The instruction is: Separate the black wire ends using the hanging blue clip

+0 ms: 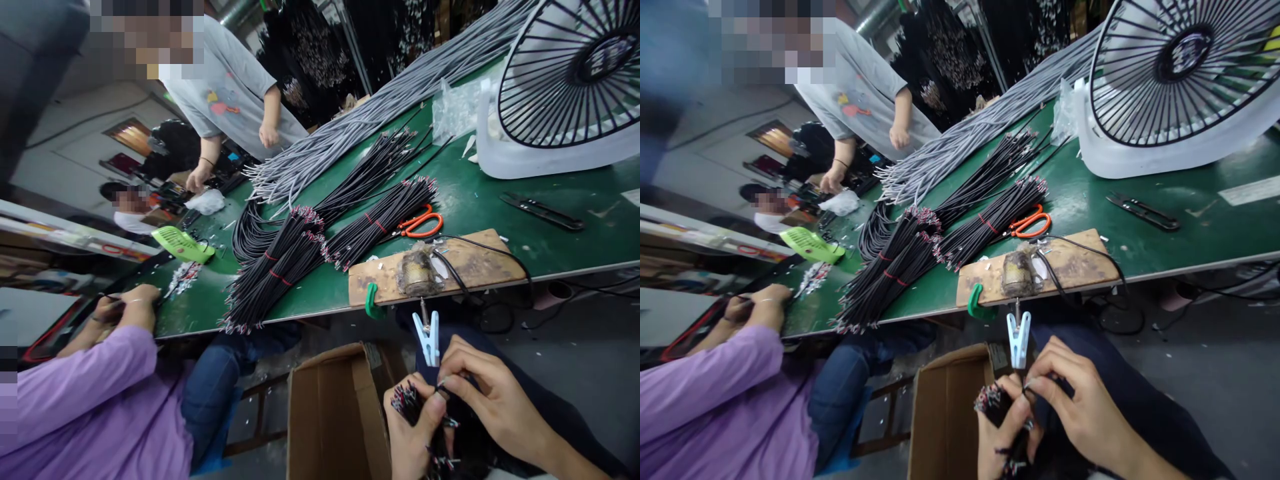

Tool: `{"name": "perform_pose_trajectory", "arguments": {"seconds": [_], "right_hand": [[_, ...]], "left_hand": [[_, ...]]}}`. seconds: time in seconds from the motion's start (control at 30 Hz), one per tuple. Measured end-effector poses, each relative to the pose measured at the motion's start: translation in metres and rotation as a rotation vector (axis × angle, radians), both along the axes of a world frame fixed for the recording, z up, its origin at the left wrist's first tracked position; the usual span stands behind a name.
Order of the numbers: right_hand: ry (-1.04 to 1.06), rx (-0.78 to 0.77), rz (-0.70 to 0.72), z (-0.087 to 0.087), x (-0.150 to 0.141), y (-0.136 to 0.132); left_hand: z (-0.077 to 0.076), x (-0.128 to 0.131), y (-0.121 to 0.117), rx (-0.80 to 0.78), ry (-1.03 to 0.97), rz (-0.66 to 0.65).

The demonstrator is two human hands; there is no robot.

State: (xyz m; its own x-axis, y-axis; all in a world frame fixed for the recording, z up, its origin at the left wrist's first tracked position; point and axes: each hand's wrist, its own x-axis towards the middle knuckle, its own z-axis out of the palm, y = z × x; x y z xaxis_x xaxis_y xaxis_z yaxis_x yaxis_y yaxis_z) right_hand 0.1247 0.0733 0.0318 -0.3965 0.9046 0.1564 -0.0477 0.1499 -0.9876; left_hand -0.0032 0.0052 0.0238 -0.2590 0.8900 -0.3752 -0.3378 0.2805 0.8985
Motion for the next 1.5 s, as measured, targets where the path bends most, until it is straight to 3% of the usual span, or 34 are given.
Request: {"name": "perform_pose_trajectory", "arguments": {"seconds": [0.13, 0.27, 0.37, 0.53, 0.73, 0.83, 0.93, 1.03, 1.13, 1.23, 1.3, 1.5], "right_hand": [[-0.013, 0.037, -0.019, -0.003, 0.002, -0.002], [-0.063, 0.172, -0.129, -0.004, 0.007, -0.002], [-0.101, 0.249, -0.061, -0.001, 0.009, -0.003], [-0.109, 0.283, -0.06, 0.004, 0.008, -0.001], [-0.102, 0.095, -0.008, -0.004, 0.009, 0.004], [-0.065, -0.038, 0.032, -0.006, 0.01, 0.005], [-0.071, -0.062, 0.046, -0.003, 0.009, 0.004], [-0.082, -0.007, -0.011, -0.002, 0.006, 0.002], [0.073, -0.129, 0.05, -0.006, 0.002, 0.0], [0.332, -0.423, 0.238, -0.014, -0.002, -0.001], [0.436, -0.564, 0.287, -0.02, -0.005, 0.002], [0.541, -0.676, 0.125, -0.012, -0.018, 0.025]], "left_hand": [[-0.005, -0.003, 0.001, 0.041, 0.033, 0.036], [0.0, -0.006, 0.006, 0.205, 0.314, 0.072], [0.006, -0.008, 0.008, 0.239, 0.471, 0.01], [0.008, -0.008, 0.008, 0.254, 0.517, -0.037], [0.006, -0.001, 0.007, 0.232, 0.422, 0.111], [0.005, -0.003, 0.008, 0.241, 0.455, 0.033], [-0.001, -0.006, 0.008, 0.217, 0.515, -0.053], [-0.008, -0.007, 0.005, 0.125, 0.492, 0.008], [-0.008, -0.008, 0.005, 0.059, 0.33, 0.019], [-0.001, -0.011, 0.01, 0.181, 0.274, -0.022], [0.003, -0.012, 0.014, 0.29, 0.285, -0.04], [0.016, -0.018, 0.021, 0.381, 0.332, -0.045]]}}
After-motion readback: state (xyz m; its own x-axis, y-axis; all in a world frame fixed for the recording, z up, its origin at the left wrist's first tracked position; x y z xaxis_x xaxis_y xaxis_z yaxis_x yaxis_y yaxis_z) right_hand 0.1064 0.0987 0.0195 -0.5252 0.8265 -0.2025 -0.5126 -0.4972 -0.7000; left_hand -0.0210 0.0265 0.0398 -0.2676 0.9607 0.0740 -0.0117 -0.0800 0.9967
